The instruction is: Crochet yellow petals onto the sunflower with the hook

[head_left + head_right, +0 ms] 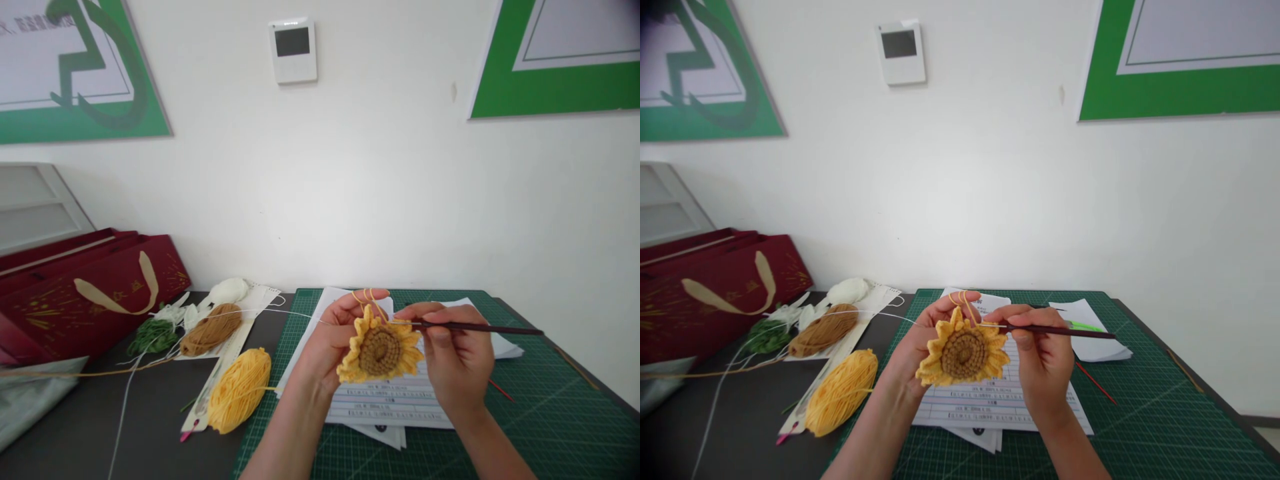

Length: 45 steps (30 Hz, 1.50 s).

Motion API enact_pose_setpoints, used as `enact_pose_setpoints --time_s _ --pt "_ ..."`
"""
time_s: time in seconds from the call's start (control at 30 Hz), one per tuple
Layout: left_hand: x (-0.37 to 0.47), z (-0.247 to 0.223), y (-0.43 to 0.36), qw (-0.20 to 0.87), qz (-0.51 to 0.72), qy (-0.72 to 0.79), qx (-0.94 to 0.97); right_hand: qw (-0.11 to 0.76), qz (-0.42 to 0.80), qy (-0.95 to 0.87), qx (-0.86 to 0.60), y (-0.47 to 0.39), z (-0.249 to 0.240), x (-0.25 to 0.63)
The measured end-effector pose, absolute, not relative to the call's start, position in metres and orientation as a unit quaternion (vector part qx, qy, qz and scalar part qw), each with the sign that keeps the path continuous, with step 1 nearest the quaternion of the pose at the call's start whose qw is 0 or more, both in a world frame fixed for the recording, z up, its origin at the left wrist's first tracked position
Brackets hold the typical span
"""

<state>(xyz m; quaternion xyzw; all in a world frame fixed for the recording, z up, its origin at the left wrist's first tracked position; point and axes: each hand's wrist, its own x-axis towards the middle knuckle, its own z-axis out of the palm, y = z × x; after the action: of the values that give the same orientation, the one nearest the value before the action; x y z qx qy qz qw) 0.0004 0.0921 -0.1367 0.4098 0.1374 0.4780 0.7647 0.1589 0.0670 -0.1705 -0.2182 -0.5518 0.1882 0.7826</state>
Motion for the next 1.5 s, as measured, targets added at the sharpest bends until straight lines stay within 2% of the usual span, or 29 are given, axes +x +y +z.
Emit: enact_pose_setpoints --time_s 0.67,0.77,0.97,1.17,1.33,1.5 --pt "0.002 -0.130 0.085 0.712 0.494 0.167 0.470 0.765 0.414 -0.458 -0.183 0.070 -0.167 0.147" --pt "0.005 -0.129 0.084 0.695 0.508 0.172 0.479 0.778 0.413 -0.434 -0.188 0.072 -0.171 0.141" --pt "0.006 -0.134 0.085 0.671 0.529 0.179 0.488 0.785 0.253 -0.510 -0.246 0.071 -0.172 0.143" --pt "0.005 -0.134 0.087 0.657 0.545 0.179 0.489 0.734 0.084 -0.616 -0.274 0.074 -0.173 0.155" --pt "0.007 -0.134 0.086 0.645 0.561 0.176 0.489 0.705 -0.035 -0.636 -0.313 0.074 -0.174 0.159" --pt "0.013 -0.137 0.084 0.612 0.587 0.191 0.494 0.650 -0.150 -0.692 -0.278 0.071 -0.168 0.161"
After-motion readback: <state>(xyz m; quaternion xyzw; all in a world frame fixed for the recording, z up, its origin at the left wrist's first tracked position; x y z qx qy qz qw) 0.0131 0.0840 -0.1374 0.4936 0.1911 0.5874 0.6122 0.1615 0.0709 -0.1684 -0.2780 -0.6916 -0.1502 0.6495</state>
